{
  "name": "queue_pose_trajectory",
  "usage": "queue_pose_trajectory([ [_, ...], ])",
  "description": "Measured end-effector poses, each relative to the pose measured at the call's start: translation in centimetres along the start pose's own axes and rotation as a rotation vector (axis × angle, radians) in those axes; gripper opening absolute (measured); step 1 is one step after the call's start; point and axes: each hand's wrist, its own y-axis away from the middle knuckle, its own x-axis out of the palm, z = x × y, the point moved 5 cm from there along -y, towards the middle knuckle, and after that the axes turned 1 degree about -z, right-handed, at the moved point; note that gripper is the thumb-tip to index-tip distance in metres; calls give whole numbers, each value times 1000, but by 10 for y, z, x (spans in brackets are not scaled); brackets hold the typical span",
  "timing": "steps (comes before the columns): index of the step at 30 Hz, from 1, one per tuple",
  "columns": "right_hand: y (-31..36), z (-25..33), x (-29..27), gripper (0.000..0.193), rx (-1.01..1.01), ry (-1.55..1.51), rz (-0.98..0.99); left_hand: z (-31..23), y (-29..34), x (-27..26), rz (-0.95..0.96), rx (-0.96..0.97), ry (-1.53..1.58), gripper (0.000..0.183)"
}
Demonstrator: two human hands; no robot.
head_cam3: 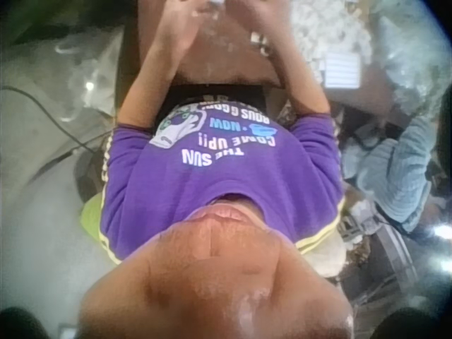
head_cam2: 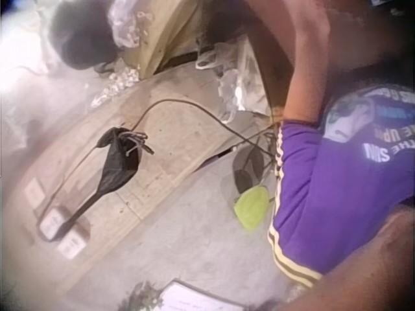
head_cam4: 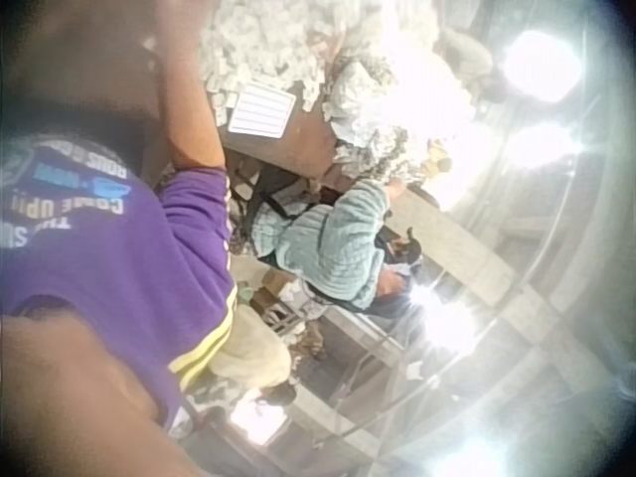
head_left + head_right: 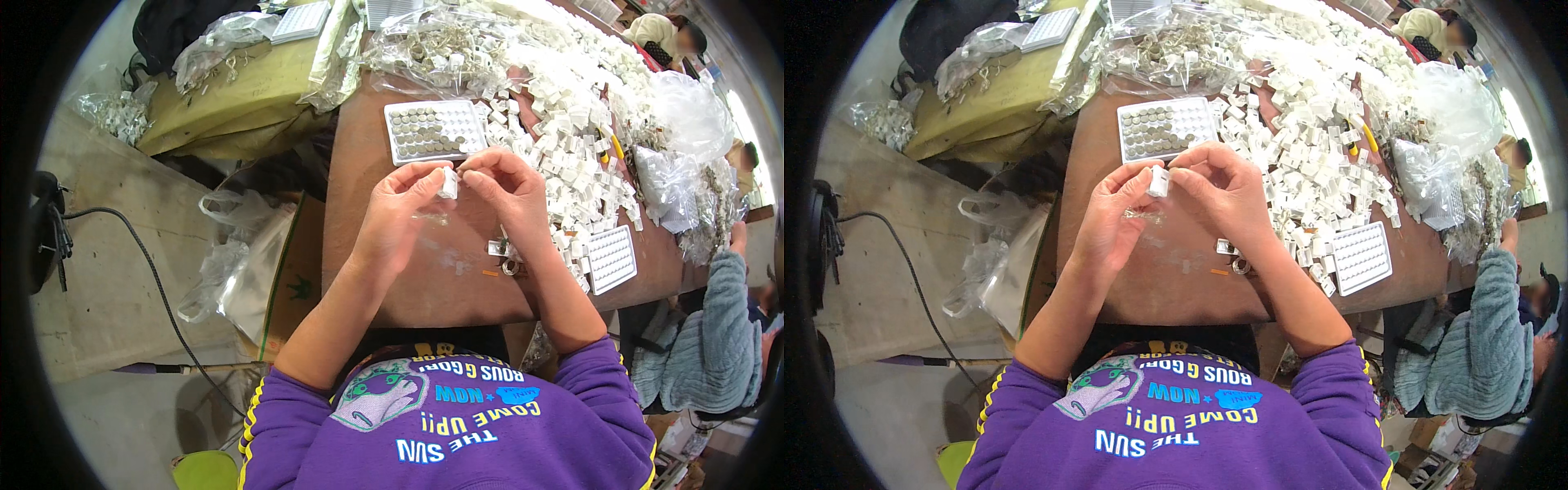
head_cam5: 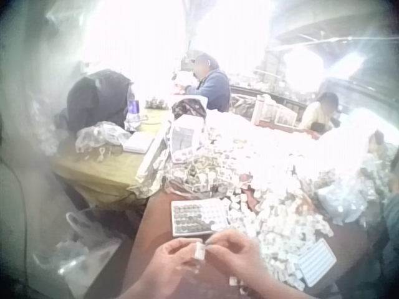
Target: The person assembles small electronic components by hand, inserting parts into white plastic housings and placing them into a tray. The person handles multiple components one at a time and arranges them in a grid tray on the table.
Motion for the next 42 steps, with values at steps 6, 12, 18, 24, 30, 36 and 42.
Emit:
queue_pose_trajectory([
  [6, 1, 23, 4, 8, -361, 420, 34, 0, 0, 0, -20, 9, -38, 23],
  [12, 7, 22, 11, 9, -395, 497, -18, 6, -1, -1, -5, -25, 3, 22],
  [18, 9, 21, 12, 7, -430, 469, -73, 8, 1, -4, 2, -35, -8, 28],
  [24, 11, 26, 12, 8, -525, 479, -53, 10, -1, -4, 23, -51, 55, 27],
  [30, 13, 26, 10, 9, -563, 489, -43, -2, 7, 8, -92, 110, -175, 21],
  [36, 0, 31, -45, 18, -445, 71, -395, -90, 36, 70, -72, 1580, -882, 21],
  [42, -9, 33, -102, 21, -432, -207, -732, -92, -52, 121, -30, 1306, -1558, 29],
])
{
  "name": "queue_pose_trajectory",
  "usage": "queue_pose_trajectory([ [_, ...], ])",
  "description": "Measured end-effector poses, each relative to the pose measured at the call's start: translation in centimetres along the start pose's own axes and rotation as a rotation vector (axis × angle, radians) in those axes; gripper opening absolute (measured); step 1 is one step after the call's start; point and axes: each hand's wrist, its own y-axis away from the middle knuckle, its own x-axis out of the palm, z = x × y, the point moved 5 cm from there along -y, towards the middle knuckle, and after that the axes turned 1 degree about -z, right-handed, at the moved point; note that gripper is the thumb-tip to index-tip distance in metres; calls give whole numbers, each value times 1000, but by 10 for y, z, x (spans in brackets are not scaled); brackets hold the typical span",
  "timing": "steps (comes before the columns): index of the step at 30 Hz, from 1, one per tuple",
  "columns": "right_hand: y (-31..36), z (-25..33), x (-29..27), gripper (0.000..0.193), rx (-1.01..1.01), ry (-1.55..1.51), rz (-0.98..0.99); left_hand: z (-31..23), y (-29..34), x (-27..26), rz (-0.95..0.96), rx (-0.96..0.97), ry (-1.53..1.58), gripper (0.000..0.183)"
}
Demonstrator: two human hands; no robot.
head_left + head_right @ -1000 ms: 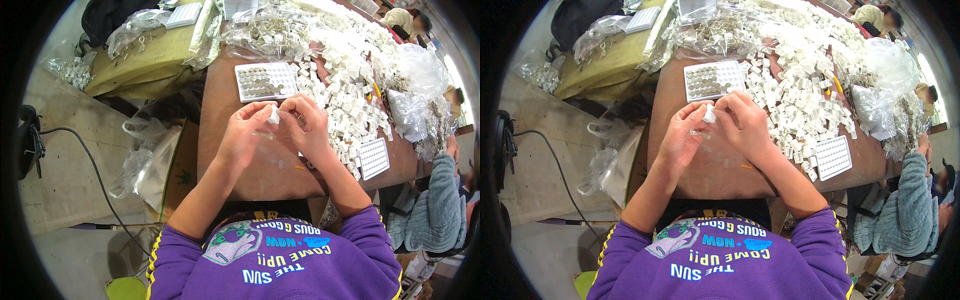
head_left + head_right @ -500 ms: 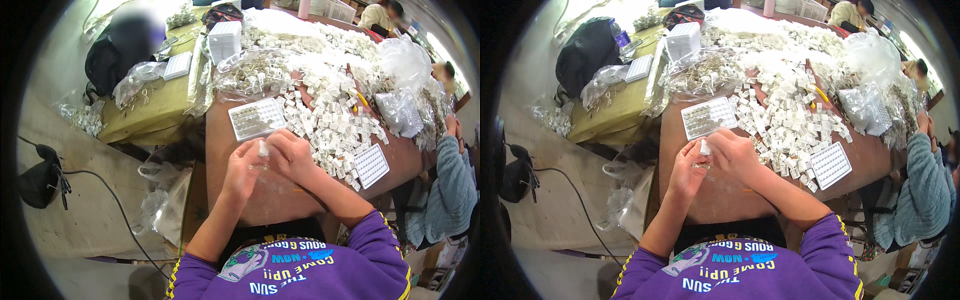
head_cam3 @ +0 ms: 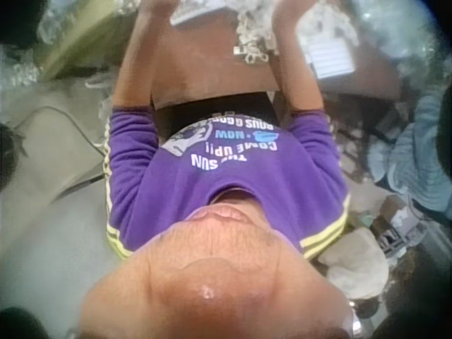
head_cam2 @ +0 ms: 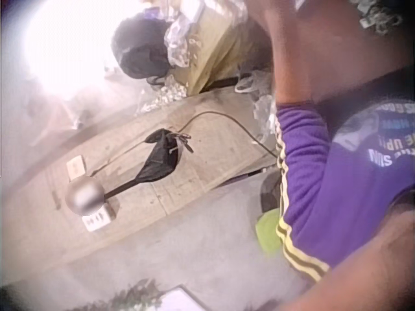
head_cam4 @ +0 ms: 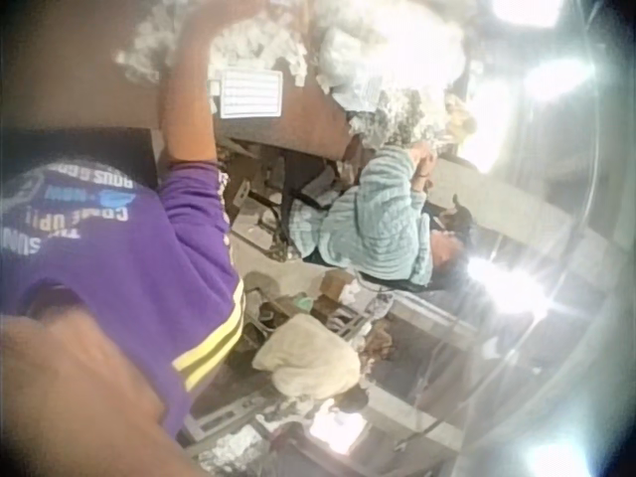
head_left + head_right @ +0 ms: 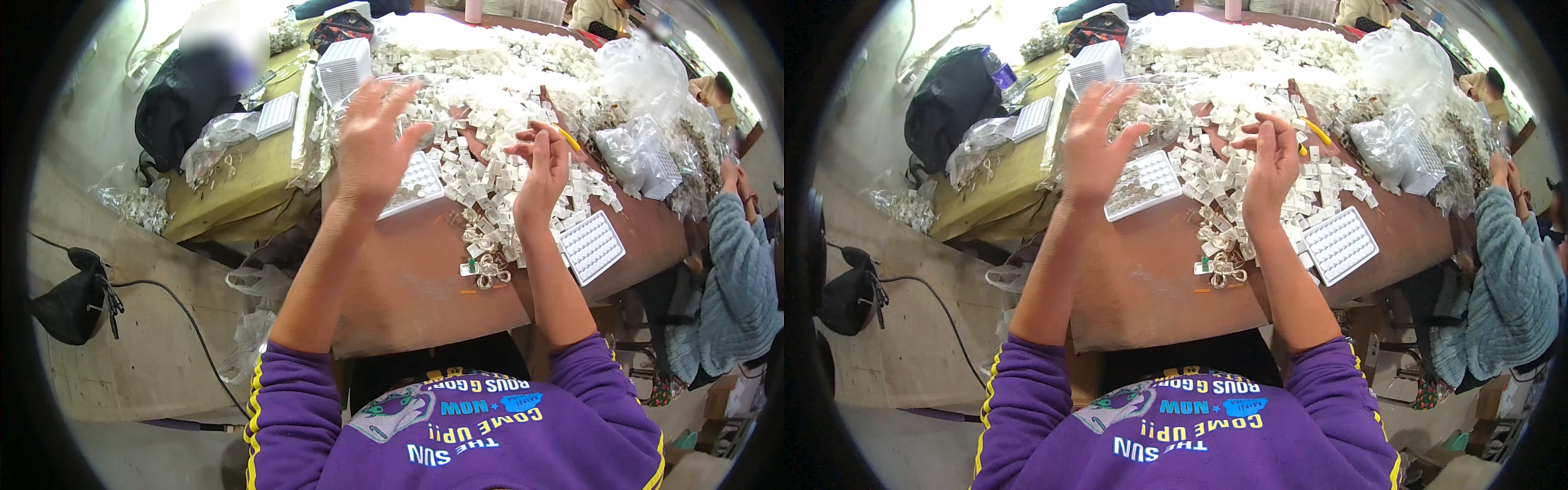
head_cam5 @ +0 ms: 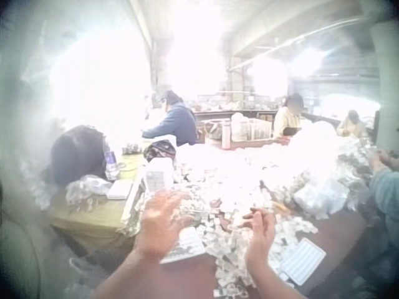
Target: The person assembles small electronic components by hand, inserting parts into white plastic housings and placing them into a tray. The person handles multiple components one at a time and arranges them in a grid tray on the table.
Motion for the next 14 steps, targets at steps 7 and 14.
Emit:
queue_pose_trajectory([
  [7, -13, -5, -16, 21, -29, -12, -59, 8, 48, 108, 619, -45, -137, 19],
  [14, -17, -12, -18, 19, 21, 32, -4, 13, 55, 163, 722, 128, -104, 31],
])
